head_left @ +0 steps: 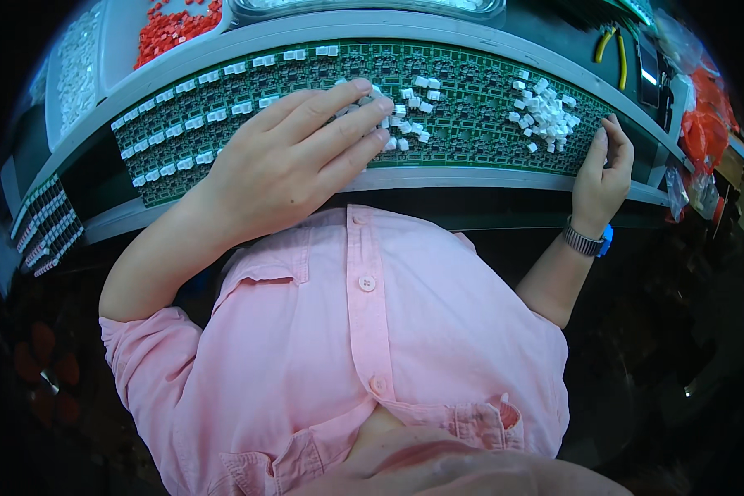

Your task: The person places a circuit board onto the table, retrieves small components from a container, and inserts them onto the circuit board by hand.

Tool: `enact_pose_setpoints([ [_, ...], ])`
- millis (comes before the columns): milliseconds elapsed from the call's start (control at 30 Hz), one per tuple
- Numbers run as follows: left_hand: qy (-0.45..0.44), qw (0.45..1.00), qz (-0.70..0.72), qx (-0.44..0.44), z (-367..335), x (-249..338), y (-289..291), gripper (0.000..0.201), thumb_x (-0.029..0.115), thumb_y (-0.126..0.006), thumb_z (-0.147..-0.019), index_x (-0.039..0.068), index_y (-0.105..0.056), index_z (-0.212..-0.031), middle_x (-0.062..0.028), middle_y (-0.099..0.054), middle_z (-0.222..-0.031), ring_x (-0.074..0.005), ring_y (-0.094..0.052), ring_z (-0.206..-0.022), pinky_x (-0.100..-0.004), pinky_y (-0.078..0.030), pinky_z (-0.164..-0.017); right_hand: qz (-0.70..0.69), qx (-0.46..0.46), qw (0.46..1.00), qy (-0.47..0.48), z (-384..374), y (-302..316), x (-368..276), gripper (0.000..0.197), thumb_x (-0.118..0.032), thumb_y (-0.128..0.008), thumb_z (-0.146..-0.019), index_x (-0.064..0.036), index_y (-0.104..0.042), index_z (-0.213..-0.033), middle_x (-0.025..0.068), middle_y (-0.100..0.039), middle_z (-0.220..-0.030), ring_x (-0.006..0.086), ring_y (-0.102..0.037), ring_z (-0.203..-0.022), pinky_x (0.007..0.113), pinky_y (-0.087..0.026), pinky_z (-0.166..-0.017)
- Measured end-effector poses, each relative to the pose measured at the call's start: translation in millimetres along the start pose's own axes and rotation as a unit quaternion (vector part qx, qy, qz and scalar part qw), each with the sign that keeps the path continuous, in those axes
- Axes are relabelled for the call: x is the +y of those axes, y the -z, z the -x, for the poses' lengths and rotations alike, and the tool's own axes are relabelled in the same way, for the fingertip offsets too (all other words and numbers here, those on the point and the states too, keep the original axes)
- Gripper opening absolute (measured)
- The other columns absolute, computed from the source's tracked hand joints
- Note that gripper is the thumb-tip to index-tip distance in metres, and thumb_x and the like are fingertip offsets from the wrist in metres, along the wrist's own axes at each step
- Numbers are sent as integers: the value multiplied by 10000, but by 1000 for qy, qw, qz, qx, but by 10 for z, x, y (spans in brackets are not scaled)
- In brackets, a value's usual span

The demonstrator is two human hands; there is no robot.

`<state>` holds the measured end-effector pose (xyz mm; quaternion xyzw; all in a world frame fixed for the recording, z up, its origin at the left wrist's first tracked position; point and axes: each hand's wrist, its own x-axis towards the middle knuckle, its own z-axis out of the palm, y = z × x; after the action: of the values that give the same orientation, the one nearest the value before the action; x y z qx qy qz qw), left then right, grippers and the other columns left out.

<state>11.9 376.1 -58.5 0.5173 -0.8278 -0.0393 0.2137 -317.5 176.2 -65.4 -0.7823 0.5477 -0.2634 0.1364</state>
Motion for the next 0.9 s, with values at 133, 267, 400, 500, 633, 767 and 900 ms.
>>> enact_pose_setpoints([
  [133, -6, 1000, -14, 10, 86, 30, 8, 318, 143, -705, -842, 62, -709, -1150, -90, -641, -1329, -299, -598, -1262, -378, -529, -944, 33, 41, 988, 144, -80, -24, -182, 198, -124, -623, -983, -6, -692, -1127, 169, -697, -1234, 294, -679, -1101, 380, -531, -942],
  [267, -23, 1000, -11, 12, 144, 54, 66, 278, 152, -666, -863, 68, -723, -1122, -84, -653, -1304, -298, -611, -1235, -367, -531, -913, -133, -55, 948, 285, -84, -255, -767, 178, -49, -682, -933, -1, -707, -1102, 143, -721, -1087, 259, -699, -985, 332, -550, -858],
  [400, 16, 998, -33, 44, 75, -88, 198, 312, 150, -663, -836, 98, -728, -1137, -56, -669, -1223, -272, -633, -1130, -376, -507, -908, -193, -158, 913, 323, -69, -481, -1313, 202, -4, -728, -870, -30, -735, -1071, 106, -715, -993, 225, -695, -886, 309, -553, -766],
  [500, 23, 992, -117, 37, -34, -249, 227, 345, 150, -674, -818, 121, -723, -1158, -38, -661, -1191, -241, -611, -1117, -387, -464, -960, -202, -200, 889, 358, -174, -598, -1455, 218, 32, -730, -860, -35, -755, -1066, 94, -717, -1001, 215, -696, -880, 306, -552, -754],
  [633, 6, 990, -120, 72, -63, -340, 220, 247, 125, -739, -794, 89, -708, -1036, -46, -664, -1095, -244, -621, -1036, -376, -475, -891, -176, -190, 851, 457, -302, -787, -1563, 264, 3, -754, -816, -71, -752, -1070, 71, -719, -952, 233, -689, -846, 317, -551, -727],
  [767, 54, 993, 47, 91, 19, -328, 245, 358, 16, -776, -744, 74, -700, -1089, -60, -702, -1032, -254, -664, -962, -379, -527, -843, -94, -162, 838, 513, -323, -871, -1638, 290, -37, -771, -795, -96, -752, -1078, 44, -712, -871, 216, -670, -800, 320, -540, -696],
  [900, 91, 980, 135, 112, 97, -291, 258, 355, -29, -807, -726, 43, -692, -1054, -86, -711, -964, -254, -685, -888, -351, -551, -753, -127, -152, 812, 549, -387, -920, -1666, 289, -52, -777, -797, -97, -749, -1081, 31, -701, -830, 198, -658, -770, 314, -531, -678],
])
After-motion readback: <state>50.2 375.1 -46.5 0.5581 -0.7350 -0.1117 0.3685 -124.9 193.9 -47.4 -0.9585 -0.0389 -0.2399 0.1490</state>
